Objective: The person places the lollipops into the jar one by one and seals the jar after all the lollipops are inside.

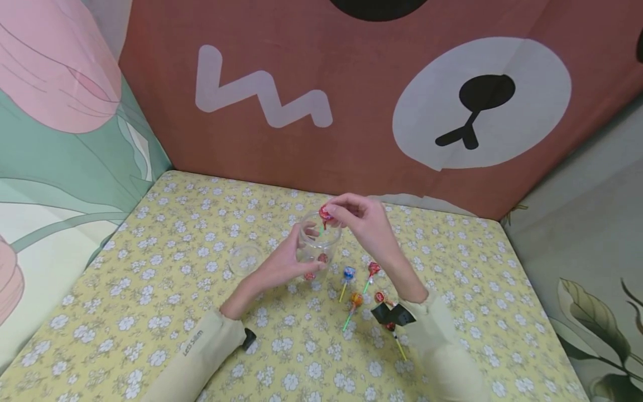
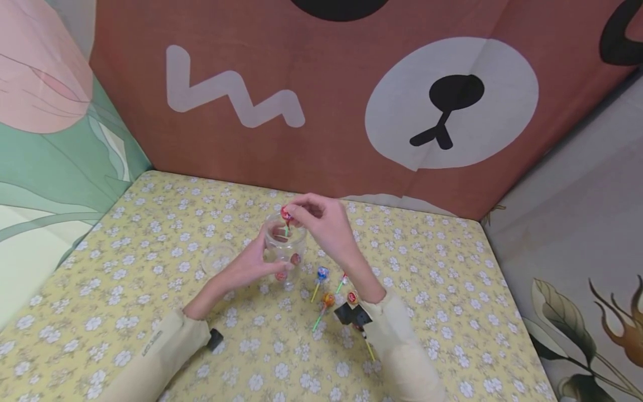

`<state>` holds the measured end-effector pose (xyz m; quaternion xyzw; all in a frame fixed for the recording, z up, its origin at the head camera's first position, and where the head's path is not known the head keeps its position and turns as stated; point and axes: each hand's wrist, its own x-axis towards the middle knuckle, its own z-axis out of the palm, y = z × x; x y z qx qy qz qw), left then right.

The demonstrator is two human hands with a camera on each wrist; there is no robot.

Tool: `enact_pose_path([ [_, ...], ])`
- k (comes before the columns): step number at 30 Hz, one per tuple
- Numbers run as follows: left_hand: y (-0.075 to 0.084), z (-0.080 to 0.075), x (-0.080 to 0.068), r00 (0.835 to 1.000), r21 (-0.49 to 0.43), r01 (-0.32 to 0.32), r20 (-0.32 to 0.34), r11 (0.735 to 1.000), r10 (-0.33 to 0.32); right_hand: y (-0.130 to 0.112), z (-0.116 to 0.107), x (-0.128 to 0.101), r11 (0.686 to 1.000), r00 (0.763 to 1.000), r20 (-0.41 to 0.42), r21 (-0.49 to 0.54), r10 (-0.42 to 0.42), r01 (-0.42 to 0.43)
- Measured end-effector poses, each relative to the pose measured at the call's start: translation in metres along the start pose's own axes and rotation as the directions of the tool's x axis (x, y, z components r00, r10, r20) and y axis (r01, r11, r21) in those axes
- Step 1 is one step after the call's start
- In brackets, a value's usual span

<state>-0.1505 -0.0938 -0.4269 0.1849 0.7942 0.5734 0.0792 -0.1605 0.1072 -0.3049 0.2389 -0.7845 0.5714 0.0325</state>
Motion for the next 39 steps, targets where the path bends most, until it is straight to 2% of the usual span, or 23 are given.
enact_pose_path([
  [4,0.002,0.000,-0.001,1.000,0.010,0.016,-0.007,1.000,-0.016,0.002,-0.001,-0.001,0.998,0.999,-0.037,-0.053,0.030,-0.032],
  [9,0.004,0.000,-0.001,1.000,0.020,-0.002,-0.009,1.000,0.002,0.003,-0.003,-0.002,0.998,0.996,-0.075,-0.037,0.050,-0.053],
  [20,0.002,0.000,0.001,1.000,0.040,-0.023,-0.006,0.999,0.023,0.002,-0.008,-0.003,0.999,0.998,-0.055,-0.003,0.034,-0.034],
  [39,0.003,0.001,0.001,1.000,0.054,-0.012,-0.015,0.998,0.013,0.004,-0.015,-0.007,0.998,0.996,-0.065,-0.014,0.056,-0.057],
])
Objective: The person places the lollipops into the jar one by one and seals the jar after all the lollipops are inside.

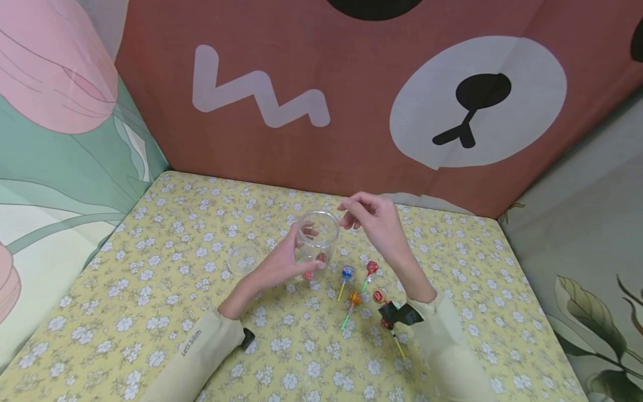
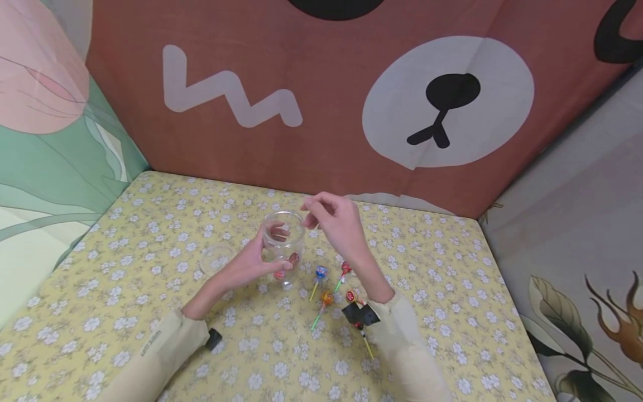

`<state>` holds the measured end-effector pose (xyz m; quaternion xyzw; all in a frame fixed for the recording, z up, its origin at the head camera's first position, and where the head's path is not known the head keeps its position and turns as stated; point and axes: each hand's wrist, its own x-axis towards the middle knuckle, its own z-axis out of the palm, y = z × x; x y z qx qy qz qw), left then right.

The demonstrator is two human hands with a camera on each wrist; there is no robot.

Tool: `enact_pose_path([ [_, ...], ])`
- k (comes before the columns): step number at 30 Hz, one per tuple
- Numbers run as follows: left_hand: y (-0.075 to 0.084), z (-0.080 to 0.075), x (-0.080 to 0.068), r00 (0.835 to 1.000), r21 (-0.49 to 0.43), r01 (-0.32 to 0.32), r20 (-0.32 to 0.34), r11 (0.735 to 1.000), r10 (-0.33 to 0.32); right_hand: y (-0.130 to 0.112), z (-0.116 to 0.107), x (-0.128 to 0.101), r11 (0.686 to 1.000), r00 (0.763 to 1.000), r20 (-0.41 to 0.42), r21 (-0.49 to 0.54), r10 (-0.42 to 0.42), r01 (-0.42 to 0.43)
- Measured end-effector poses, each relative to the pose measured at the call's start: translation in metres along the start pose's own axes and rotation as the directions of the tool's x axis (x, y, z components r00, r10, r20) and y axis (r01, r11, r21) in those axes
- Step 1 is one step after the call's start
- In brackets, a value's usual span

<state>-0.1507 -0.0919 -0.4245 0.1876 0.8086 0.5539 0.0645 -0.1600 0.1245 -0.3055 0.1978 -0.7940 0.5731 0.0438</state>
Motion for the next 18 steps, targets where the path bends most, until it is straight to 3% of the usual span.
enact_pose_path([
  [18,-0.0014,0.0002,0.0006,1.000,0.005,0.003,-0.002,1.000,-0.003,0.0055,-0.0057,-0.0018,0.999,1.000,-0.006,-0.043,0.016,-0.017],
])
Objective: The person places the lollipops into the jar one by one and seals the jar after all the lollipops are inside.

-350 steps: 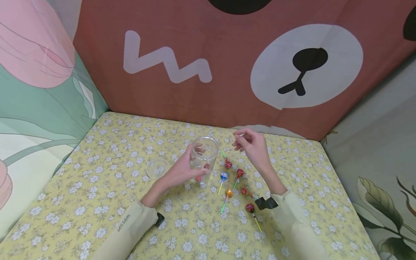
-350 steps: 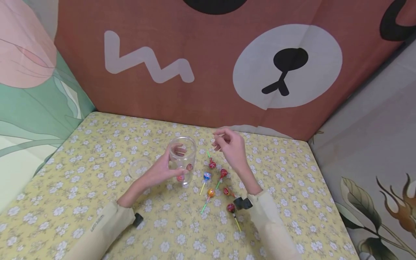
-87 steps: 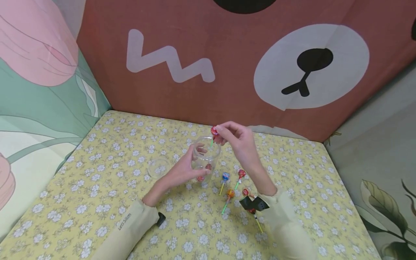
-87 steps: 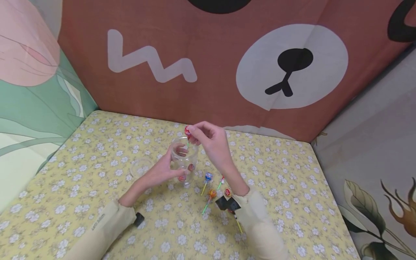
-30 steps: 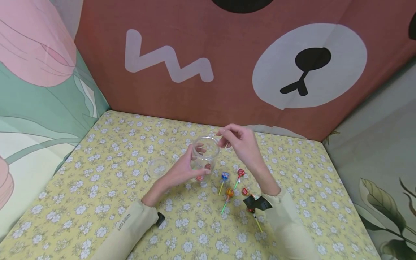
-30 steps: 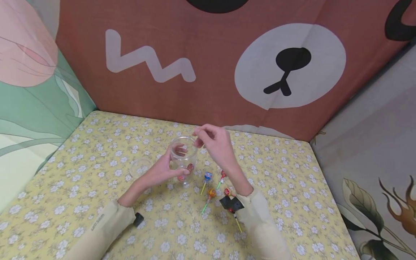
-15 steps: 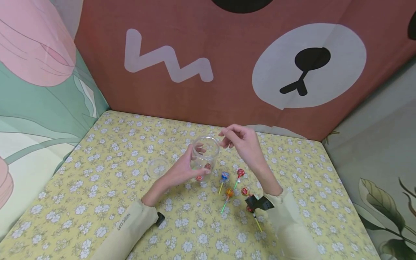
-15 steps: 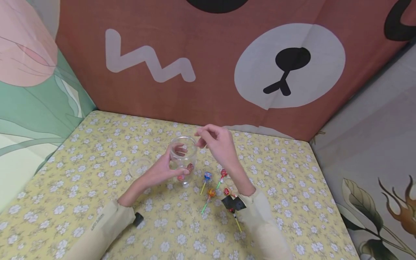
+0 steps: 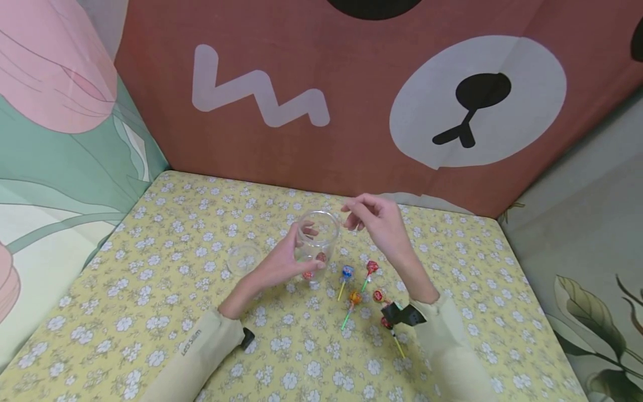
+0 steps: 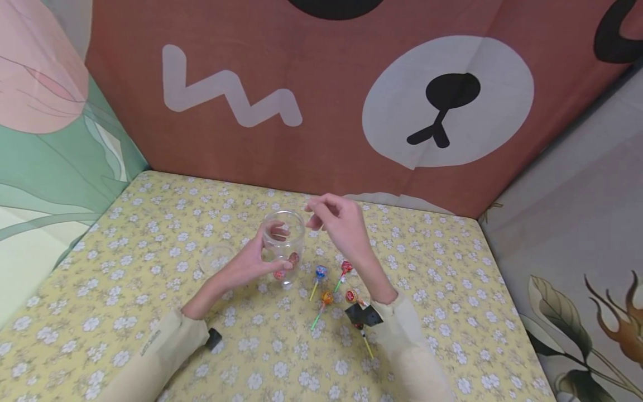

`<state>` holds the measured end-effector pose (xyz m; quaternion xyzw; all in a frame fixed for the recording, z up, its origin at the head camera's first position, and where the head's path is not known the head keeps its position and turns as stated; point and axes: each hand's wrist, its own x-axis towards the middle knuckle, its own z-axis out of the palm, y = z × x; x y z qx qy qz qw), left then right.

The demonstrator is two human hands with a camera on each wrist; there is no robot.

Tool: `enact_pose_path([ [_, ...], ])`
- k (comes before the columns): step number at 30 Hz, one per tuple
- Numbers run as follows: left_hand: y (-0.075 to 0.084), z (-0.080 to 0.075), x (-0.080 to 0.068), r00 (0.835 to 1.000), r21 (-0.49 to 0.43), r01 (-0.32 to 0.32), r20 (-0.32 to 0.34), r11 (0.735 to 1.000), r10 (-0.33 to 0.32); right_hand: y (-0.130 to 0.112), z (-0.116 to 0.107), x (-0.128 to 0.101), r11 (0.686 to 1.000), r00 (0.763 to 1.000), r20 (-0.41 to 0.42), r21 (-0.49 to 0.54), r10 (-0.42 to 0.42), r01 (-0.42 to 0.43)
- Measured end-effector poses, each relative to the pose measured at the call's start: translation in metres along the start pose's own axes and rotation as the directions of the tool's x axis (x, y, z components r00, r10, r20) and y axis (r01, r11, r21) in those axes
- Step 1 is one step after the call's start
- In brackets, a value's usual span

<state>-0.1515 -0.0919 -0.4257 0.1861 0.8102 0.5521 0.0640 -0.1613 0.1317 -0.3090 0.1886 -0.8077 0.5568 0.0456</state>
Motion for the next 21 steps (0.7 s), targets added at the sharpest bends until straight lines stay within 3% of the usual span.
enact_pose_path([
  [21,0.001,0.000,-0.002,1.000,0.001,0.011,-0.009,1.000,-0.011,0.026,-0.013,-0.010,0.993,0.993,-0.028,0.011,0.114,-0.114],
])
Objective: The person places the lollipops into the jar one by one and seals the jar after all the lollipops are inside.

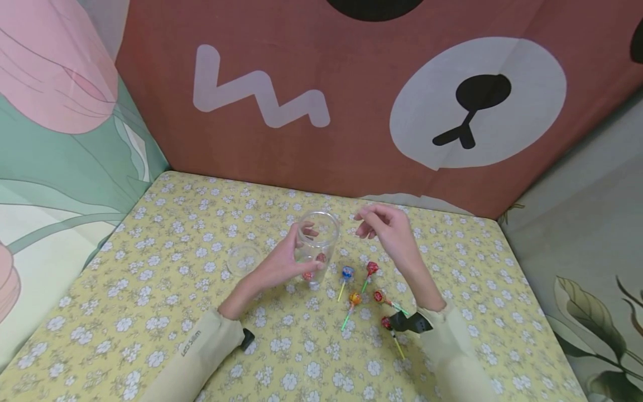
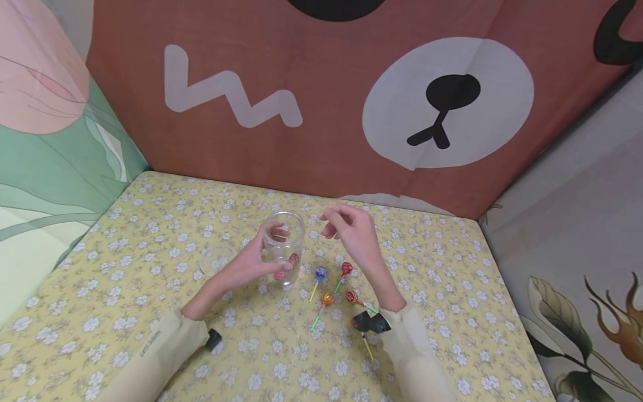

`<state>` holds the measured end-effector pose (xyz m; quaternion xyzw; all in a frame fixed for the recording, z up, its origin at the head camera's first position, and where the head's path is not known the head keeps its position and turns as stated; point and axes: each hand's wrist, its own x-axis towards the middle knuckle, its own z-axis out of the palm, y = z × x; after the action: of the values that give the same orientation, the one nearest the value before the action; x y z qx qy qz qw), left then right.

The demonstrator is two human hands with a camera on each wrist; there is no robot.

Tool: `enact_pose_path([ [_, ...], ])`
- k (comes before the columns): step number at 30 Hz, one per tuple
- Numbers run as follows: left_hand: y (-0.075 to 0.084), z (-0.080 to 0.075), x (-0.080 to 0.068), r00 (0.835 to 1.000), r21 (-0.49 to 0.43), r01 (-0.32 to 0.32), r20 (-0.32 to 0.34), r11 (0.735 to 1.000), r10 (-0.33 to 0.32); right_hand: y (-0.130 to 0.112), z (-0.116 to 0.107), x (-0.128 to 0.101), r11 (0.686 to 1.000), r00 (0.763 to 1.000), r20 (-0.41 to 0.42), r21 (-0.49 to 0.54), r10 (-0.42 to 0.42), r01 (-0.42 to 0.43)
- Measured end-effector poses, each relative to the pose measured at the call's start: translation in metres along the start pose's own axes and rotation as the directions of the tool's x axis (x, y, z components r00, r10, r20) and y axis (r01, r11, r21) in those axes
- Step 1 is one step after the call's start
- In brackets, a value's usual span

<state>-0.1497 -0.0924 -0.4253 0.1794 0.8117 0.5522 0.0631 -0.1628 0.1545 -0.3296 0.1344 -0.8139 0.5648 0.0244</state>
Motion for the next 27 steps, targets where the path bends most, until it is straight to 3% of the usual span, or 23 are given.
enact_pose_path([
  [10,-0.002,0.000,0.000,1.000,0.003,0.001,0.002,1.000,-0.001,0.019,-0.008,-0.004,0.997,0.997,-0.019,0.030,0.071,-0.070],
  [27,-0.002,0.000,-0.001,1.000,0.016,0.004,-0.001,1.000,-0.004,0.053,-0.021,-0.010,0.985,0.984,-0.055,-0.003,0.169,-0.170],
])
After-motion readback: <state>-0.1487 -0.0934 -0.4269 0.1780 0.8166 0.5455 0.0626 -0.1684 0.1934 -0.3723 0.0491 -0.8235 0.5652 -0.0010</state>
